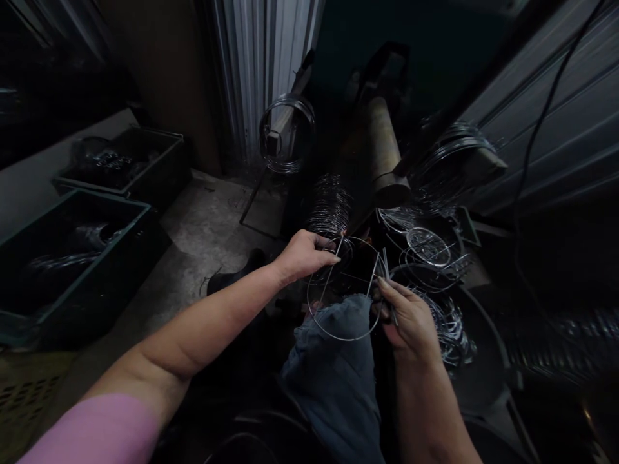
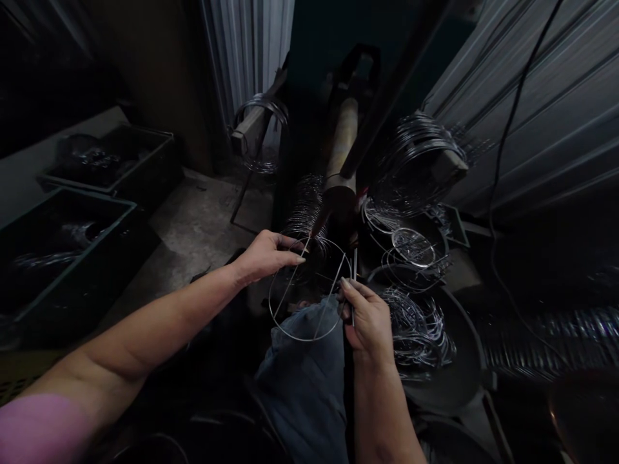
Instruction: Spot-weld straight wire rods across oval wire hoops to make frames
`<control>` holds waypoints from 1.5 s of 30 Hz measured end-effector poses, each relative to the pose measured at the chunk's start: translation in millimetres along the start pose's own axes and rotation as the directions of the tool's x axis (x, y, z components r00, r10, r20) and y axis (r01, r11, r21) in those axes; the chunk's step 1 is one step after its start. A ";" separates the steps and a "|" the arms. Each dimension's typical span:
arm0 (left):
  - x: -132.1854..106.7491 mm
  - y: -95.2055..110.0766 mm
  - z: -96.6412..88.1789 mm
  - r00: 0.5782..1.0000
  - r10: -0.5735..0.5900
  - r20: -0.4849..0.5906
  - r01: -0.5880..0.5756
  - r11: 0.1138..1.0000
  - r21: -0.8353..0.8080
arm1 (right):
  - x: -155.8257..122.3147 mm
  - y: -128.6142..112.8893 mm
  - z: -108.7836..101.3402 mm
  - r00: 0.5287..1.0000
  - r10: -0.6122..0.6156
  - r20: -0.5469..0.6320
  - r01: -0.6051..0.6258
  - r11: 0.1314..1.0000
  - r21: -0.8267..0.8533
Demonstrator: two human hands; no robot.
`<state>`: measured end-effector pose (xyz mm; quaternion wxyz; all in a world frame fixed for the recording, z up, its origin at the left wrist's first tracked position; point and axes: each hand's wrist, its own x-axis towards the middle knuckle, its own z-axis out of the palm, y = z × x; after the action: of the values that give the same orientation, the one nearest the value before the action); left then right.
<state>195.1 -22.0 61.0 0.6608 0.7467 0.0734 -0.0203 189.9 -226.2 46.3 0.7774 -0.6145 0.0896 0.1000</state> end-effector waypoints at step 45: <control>-115.1 -99.4 -15.3 0.880 -0.335 0.336 0.457 0.787 -0.414 | -72.4 100.9 39.3 0.454 0.241 0.858 0.274 0.878 -0.392</control>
<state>66.7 -4.8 -20.2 0.8098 0.5173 0.1503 -0.2323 93.9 -168.6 -20.3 0.5308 -0.6420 -0.3637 0.4169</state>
